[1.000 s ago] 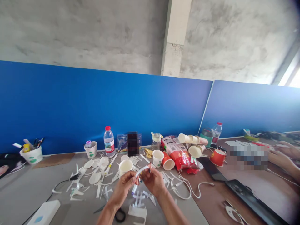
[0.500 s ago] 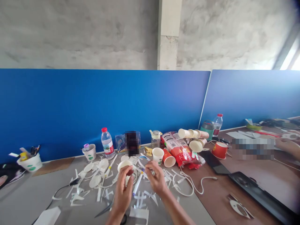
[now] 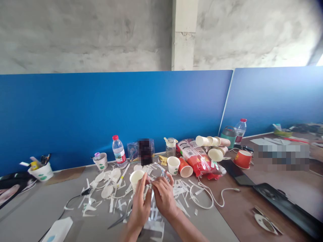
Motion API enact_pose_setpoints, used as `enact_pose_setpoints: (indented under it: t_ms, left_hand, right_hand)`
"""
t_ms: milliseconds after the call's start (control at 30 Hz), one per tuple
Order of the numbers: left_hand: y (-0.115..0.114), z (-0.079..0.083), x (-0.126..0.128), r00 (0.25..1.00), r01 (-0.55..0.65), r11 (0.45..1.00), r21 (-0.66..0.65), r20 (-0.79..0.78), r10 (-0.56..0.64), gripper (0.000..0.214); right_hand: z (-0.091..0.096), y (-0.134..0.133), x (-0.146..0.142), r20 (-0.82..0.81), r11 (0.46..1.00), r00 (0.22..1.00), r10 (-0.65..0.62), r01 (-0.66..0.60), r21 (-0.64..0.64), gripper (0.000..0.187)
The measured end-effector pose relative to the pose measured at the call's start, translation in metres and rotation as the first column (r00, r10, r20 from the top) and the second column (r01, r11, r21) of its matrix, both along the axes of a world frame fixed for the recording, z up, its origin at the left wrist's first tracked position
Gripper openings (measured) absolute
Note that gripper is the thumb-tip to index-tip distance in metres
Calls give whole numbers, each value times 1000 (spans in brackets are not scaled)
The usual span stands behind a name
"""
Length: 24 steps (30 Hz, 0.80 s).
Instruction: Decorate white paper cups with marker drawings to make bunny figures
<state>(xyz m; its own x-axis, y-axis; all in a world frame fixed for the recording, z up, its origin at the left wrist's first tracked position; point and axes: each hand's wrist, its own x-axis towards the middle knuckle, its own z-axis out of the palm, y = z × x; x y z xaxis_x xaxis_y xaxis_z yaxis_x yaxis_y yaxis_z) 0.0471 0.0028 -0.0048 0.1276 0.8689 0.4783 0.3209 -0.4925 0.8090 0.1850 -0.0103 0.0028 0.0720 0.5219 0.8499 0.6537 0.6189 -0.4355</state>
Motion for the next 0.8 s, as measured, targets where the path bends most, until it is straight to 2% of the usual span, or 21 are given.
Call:
enact_pose_setpoints:
  t_ms: [367,500,700,800]
  left_hand:
    - [2,-8,4,997,49,999,-9,-67,-50,56]
    - [3,-7,4,998,26,1000,5,-58,-26,52]
    - [-1,3,5,999,-38,989,140,-28,43,36]
    - [-1,7,5,991,-126,955,269,-3,131,30]
  right_hand:
    - [-11,5,-3,-40,996,996,-83,81,-40,28]
    - [-12,7,-2,-37,994,994,-103,101,-46,27]
    - [-6,6,0,-69,993,991,-114,114,8,25]
    - [-3,5,-1,-61,990,989,-134,137,46,23]
